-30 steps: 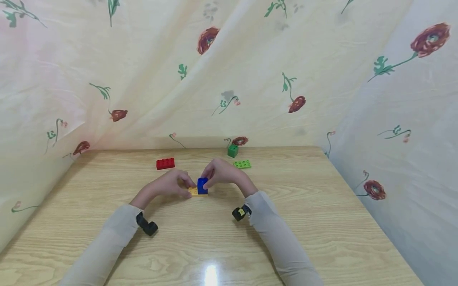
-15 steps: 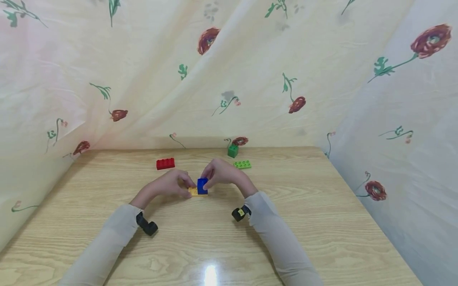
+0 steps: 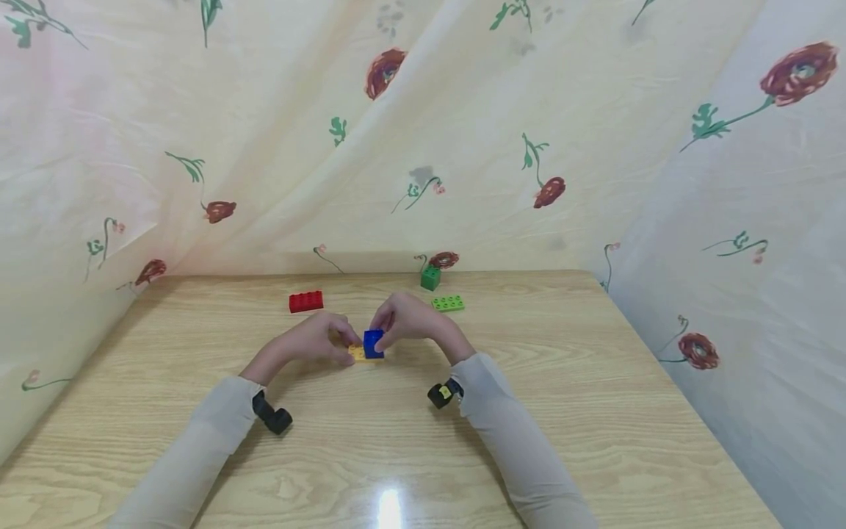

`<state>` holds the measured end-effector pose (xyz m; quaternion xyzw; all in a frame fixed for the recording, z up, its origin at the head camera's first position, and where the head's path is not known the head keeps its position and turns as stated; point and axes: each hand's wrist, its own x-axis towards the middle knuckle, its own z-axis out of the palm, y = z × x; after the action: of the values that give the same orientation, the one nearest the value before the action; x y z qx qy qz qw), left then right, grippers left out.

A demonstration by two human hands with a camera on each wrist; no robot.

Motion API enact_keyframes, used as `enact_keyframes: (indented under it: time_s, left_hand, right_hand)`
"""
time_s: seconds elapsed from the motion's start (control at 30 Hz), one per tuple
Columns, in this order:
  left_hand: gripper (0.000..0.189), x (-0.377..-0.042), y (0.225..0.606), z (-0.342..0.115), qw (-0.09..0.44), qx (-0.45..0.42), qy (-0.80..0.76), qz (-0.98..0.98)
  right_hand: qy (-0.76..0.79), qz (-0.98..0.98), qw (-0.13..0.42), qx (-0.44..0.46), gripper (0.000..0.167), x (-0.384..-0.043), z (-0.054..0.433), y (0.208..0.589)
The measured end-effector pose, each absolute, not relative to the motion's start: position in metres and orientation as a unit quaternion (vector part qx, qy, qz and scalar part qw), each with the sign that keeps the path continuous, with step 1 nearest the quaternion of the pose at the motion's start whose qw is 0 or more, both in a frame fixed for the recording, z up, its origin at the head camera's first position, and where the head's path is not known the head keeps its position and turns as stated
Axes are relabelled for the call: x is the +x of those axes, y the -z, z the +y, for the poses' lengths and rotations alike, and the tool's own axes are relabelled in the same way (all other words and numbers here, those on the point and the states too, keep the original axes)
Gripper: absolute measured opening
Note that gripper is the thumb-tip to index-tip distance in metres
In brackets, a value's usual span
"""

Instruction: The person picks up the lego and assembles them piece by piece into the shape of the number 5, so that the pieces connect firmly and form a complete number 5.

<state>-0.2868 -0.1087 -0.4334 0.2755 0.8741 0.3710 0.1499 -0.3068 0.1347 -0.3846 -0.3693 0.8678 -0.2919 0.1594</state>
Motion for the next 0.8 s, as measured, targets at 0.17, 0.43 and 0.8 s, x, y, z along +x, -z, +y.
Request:
enact_keyframes:
  time_s: [0.17,0.43,0.8]
  left_hand:
    - [0.024,-0.2869,0.4329,-0.1086,0.153,0.277,-0.371,0.873]
    - [0.022,-0.2883,0.4346,-0.1080,0.156,0.279,-0.374,0.870]
    - [0.022,-0.2873,0.4340,-0.1077,0.156,0.277,-0.376,0.870]
  right_hand:
    - [0.292,0.868,0.161,-0.368,0.024,-0.3056,0.1348,0.3838]
    - [0.293,0.869,0.162,-0.365,0.023,-0.3078,0.1367,0.3856]
    - [0.300,0.867,0.164,-0.363,0.024,-0.3088,0.1379,0.3878]
